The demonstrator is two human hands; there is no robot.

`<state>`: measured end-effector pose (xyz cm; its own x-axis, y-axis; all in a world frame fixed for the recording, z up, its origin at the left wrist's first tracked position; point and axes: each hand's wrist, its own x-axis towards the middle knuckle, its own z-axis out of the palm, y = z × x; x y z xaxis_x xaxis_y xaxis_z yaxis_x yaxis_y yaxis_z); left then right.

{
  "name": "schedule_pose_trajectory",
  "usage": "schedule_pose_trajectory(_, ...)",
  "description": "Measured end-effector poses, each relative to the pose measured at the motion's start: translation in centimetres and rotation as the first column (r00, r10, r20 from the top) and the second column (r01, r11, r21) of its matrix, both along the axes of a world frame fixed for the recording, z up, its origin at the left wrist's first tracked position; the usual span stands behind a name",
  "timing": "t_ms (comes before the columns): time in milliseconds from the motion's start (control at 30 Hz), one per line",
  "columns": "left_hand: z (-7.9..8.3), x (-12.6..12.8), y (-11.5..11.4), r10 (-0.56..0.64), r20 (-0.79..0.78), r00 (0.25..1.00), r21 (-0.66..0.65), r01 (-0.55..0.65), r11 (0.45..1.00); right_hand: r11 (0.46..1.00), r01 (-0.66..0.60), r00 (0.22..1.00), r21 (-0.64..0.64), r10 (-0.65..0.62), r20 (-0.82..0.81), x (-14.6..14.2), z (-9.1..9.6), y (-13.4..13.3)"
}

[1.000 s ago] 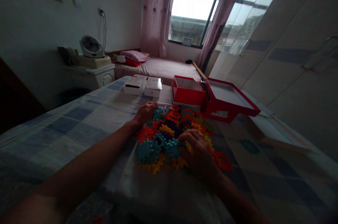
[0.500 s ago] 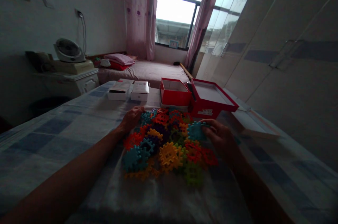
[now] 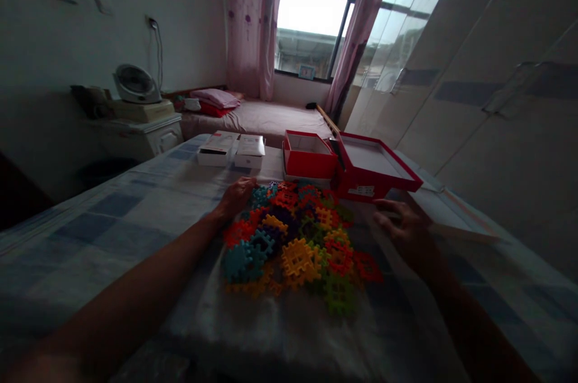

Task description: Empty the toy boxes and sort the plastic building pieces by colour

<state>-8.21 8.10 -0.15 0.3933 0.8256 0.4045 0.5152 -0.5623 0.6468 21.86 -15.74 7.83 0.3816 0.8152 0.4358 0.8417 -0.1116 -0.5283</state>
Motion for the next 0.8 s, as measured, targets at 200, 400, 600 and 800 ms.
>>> schedule_pose_trajectory(200, 0.5, 0.1, -0.4, 0.005, -0.006, 1.0, -0.011, -0.005, 1.0, 0.81, -0.568, 0.795, -0.15, 0.586, 0.155, -14.8, 0.6, 0.9)
schedule_pose_trajectory(400, 0.6, 0.2, -0.4, 0.002, -0.005, 1.0, -0.002, -0.002, 1.0, 0.878, -0.438, 0.815, -0.194, 0.478, 0.328, -19.3, -3.0, 3.1)
schedule_pose_trajectory(600, 0.5, 0.3, -0.3, 0.004, -0.004, 1.0, -0.006, -0.004, 1.0, 0.846, -0.502, 0.784, -0.18, 0.533, 0.318, -18.8, -3.4, 3.7)
schedule_pose_trajectory(800, 0.4, 0.3, -0.3, 0.0, -0.007, 1.0, 0.001, 0.0, 1.0, 0.855, -0.509, 0.822, -0.1, 0.518, 0.237, -18.3, -3.6, 3.9)
